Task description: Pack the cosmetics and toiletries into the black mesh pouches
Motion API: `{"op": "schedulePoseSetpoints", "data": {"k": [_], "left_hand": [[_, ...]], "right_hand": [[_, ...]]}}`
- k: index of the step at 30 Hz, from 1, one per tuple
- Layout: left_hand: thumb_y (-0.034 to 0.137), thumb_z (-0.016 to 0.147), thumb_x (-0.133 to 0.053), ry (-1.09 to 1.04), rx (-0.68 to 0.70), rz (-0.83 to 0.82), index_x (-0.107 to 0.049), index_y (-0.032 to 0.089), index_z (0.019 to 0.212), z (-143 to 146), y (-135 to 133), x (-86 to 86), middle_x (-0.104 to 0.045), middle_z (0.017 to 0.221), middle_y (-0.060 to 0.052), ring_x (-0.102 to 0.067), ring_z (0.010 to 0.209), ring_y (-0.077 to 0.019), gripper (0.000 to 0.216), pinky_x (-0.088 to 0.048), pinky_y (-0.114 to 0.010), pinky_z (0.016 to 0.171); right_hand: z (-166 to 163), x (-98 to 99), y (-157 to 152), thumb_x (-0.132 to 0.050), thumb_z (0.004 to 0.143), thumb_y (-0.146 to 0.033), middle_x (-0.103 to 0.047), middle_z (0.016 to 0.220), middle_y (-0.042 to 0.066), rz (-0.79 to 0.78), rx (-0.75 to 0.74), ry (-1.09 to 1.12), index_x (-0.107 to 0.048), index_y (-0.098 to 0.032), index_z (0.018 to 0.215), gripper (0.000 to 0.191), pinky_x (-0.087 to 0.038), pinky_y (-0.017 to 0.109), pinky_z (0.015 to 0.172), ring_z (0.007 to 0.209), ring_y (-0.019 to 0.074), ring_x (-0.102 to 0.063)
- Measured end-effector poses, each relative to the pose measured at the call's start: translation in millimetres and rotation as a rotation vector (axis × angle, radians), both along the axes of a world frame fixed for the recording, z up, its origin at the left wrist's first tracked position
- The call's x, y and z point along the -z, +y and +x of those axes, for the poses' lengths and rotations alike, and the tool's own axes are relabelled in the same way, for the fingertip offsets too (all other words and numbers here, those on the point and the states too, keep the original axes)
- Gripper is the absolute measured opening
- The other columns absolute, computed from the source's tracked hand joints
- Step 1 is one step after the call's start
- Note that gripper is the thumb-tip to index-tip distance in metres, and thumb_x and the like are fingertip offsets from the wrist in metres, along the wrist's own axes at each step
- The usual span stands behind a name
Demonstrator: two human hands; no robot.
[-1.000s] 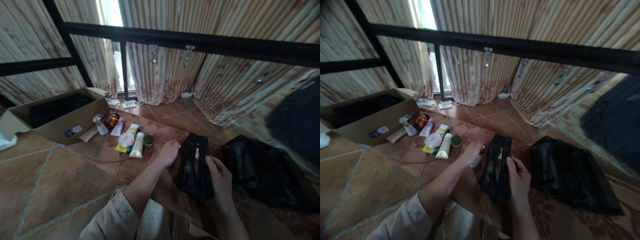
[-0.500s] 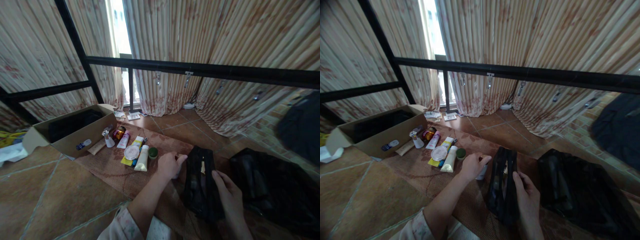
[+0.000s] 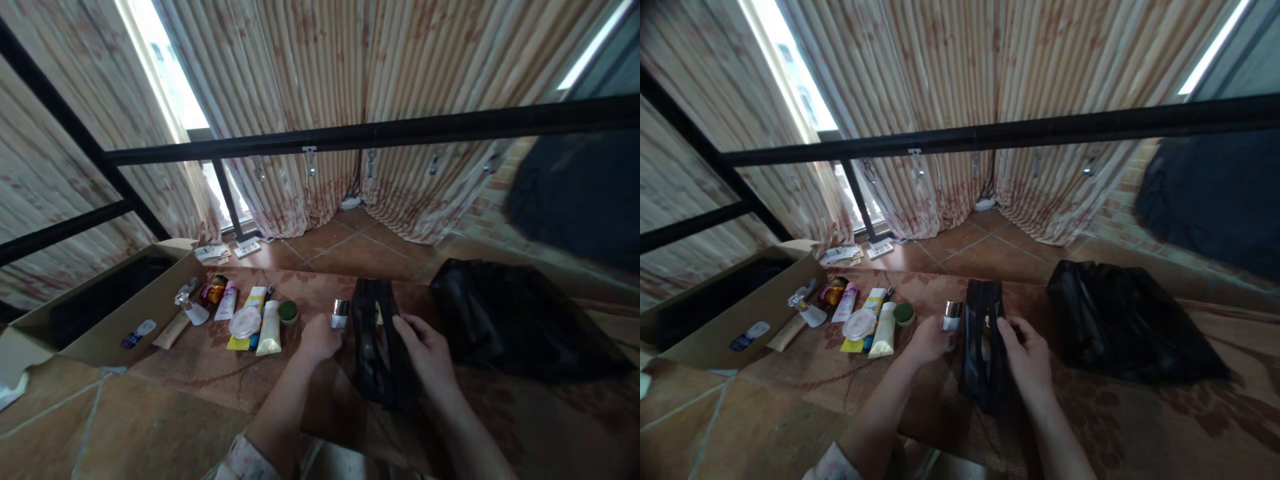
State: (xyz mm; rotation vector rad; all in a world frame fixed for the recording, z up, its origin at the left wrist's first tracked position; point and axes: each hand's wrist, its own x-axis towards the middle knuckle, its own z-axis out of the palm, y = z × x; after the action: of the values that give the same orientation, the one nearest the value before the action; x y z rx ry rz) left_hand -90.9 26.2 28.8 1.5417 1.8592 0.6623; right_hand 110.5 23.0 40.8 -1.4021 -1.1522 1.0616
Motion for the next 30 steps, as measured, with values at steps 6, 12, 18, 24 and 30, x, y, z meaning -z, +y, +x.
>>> {"op": "schedulePoseSetpoints", "data": {"k": [6,12,18,24,30], "left_hand": [[0.043,0.072,-0.064,-0.478,-0.149,0.125,-0.059,0.015,0.065,0.0,9.4,-12.7,-0.056,0.057,0.001,-0.053,0.053,-0.0114,0.030,-0.039,-0.021,0.050],[0.045,0.067,-0.068,-0.942,-0.349,0.106,-0.058,0.013,0.073,7.9,2.8,-41.4,-0.053,0.054,0.003,-0.046,0.041,-0.0084,0.035,-0.032,-0.018,0.034],[0.037,0.068,-0.066,-1.083,-0.289,0.142,-0.056,0.014,0.071,19.7,-29.9,-65.2,-0.054,0.056,0.004,-0.048,0.044,-0.0073,0.026,-0.036,-0.018,0.037],[0.036,0.071,-0.066,-0.863,-0.101,0.096,-0.058,0.014,0.075,45.4,-61.5,-94.0,-0.057,0.057,0.003,-0.050,0.045,-0.0081,0.024,-0.036,-0.019,0.042],[0.032,0.076,-0.059,-0.585,0.096,-0.008,-0.062,0.013,0.080,81.0,-41.5,-106.1,-0.060,0.058,0.001,-0.054,0.048,-0.0111,0.020,-0.041,-0.021,0.048]], "right_hand": [[0.8,0.7,3.5,-0.060,0.077,-0.054,-0.070,0.079,0.003,0.099,-0.052,-0.080,-0.071,-0.018,0.086,0.039,-0.045,0.028,0.064,0.071,0.0188,-0.062],[-1.5,1.3,6.8,-0.062,0.076,-0.043,-0.070,0.080,0.004,0.143,-0.046,-0.085,-0.070,-0.018,0.088,0.029,-0.046,0.028,0.068,0.071,0.0176,-0.062],[-0.8,-1.1,3.9,-0.061,0.076,-0.042,-0.069,0.076,0.003,0.157,-0.062,-0.073,-0.068,-0.018,0.089,0.029,-0.045,0.027,0.065,0.067,0.0163,-0.061],[4.1,-2.7,3.1,-0.059,0.075,-0.040,-0.066,0.072,0.001,0.177,-0.080,-0.079,-0.068,-0.017,0.092,0.030,-0.044,0.026,0.063,0.065,0.0151,-0.059],[8.1,-4.7,2.0,-0.057,0.073,-0.032,-0.068,0.076,0.001,0.158,-0.097,-0.078,-0.067,-0.017,0.094,0.028,-0.045,0.026,0.064,0.067,0.0149,-0.060]]}}
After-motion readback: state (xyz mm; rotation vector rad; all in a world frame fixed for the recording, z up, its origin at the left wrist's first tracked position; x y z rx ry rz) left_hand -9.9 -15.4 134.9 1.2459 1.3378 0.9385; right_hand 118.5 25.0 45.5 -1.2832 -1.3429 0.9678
